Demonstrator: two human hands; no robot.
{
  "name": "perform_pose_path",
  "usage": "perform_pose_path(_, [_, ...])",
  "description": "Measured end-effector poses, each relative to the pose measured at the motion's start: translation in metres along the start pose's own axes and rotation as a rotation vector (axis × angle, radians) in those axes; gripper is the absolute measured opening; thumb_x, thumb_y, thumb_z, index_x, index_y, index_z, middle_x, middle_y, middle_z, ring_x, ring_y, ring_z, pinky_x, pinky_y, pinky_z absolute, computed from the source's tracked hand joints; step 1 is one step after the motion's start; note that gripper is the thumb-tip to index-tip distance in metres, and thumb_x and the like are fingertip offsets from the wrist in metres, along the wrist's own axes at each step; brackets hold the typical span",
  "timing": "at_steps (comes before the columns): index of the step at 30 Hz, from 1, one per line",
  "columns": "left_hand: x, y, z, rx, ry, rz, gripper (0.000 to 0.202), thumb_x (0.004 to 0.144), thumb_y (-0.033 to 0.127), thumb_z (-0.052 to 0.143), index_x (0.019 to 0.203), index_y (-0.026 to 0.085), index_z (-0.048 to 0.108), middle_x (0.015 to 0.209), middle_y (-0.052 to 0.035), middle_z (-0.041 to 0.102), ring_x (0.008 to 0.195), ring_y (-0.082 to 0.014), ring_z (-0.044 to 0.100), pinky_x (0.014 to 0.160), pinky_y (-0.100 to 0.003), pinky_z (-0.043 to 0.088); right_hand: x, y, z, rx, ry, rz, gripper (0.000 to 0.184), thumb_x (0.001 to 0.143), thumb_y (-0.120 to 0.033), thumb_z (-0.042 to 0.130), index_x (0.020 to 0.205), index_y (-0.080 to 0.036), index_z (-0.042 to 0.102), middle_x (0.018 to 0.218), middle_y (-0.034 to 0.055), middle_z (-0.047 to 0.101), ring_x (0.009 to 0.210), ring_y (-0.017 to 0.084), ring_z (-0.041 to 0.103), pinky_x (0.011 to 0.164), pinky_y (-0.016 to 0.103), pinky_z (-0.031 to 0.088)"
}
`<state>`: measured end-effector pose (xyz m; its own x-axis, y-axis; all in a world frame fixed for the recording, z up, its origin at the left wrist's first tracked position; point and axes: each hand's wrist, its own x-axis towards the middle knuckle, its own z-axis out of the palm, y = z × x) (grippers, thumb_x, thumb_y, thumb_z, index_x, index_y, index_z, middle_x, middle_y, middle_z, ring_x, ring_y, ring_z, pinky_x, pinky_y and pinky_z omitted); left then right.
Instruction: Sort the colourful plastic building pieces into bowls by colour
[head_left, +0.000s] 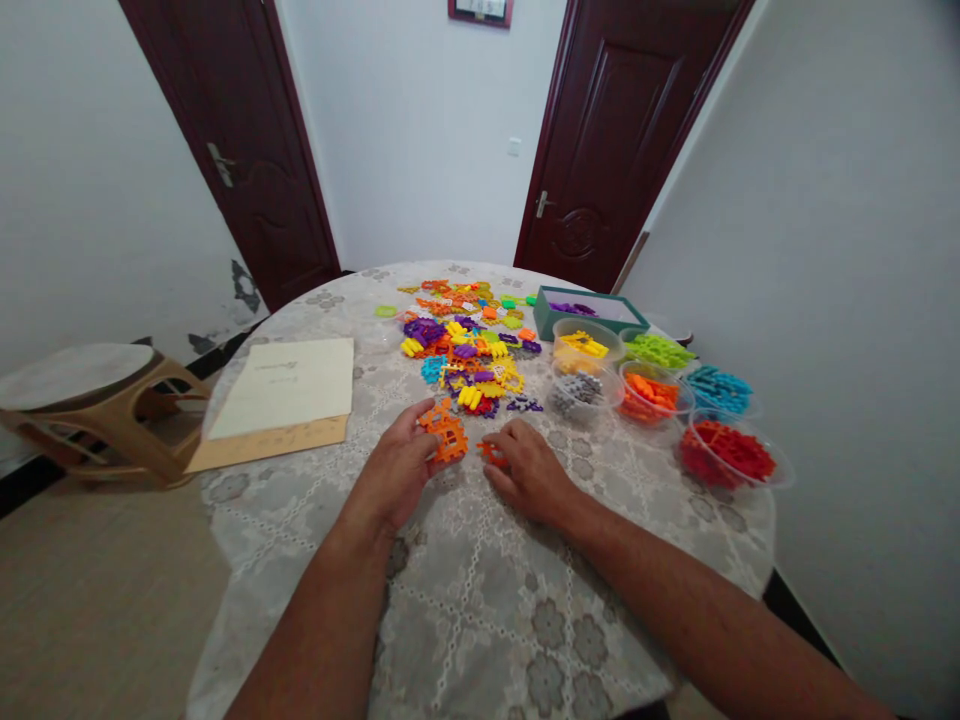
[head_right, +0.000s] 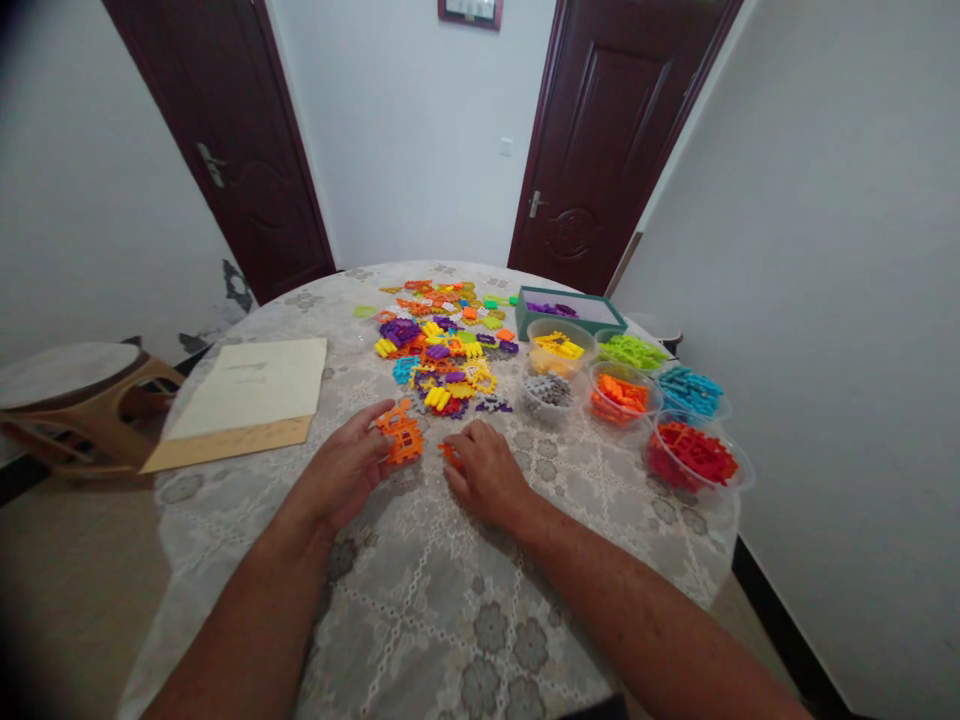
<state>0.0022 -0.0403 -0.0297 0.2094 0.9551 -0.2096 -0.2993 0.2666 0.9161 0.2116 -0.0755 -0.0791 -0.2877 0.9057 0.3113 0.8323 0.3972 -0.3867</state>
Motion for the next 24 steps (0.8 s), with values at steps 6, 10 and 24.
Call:
perform_pose_path(6, [-0.002, 0.002, 0.001, -0.110, -0.051, -0.037, 0.072, 0.071, 0.004, 0.066, 0.141, 0.017, 0.056, 0.119, -0.0131, 0.073, 0.095, -0.0205, 0.073, 0.081, -0.036, 0.065, -0.001, 0.008, 0.000, 0.320, 0.216, 0.107, 0.030, 0.094, -0.019, 0.068, 0.124, -0.024, 0.069, 0.112, 0.0064, 0.061, 0.101, 0.021, 0.061, 0.091, 0.035, 0.051])
perform_pose_path(10, [-0.005, 0.001, 0.004, -0.117, -0.088, -0.080, 0.076, 0.072, 0.006, 0.065, 0.145, 0.019, 0.051, 0.126, -0.0152, 0.072, 0.095, -0.0226, 0.075, 0.079, -0.041, 0.065, 0.001, 0.005, -0.007, 0.493, 0.266, 0.166, 0.029, 0.095, -0.025, 0.069, 0.124, -0.026, 0.070, 0.113, 0.0045, 0.063, 0.100, 0.020, 0.062, 0.090, 0.035, 0.051])
perform_pose_path(24, [-0.008, -0.012, 0.013, 0.312, -0.179, 0.057, 0.075, 0.080, 0.023, 0.068, 0.152, 0.020, 0.051, 0.136, -0.0132, 0.070, 0.121, -0.0276, 0.070, 0.105, -0.042, 0.055, -0.001, -0.017, -0.003, 0.477, 0.104, -0.007, 0.053, 0.095, -0.018, 0.067, 0.145, -0.028, 0.051, 0.130, 0.0077, 0.060, 0.115, 0.021, 0.061, 0.101, 0.040, 0.052])
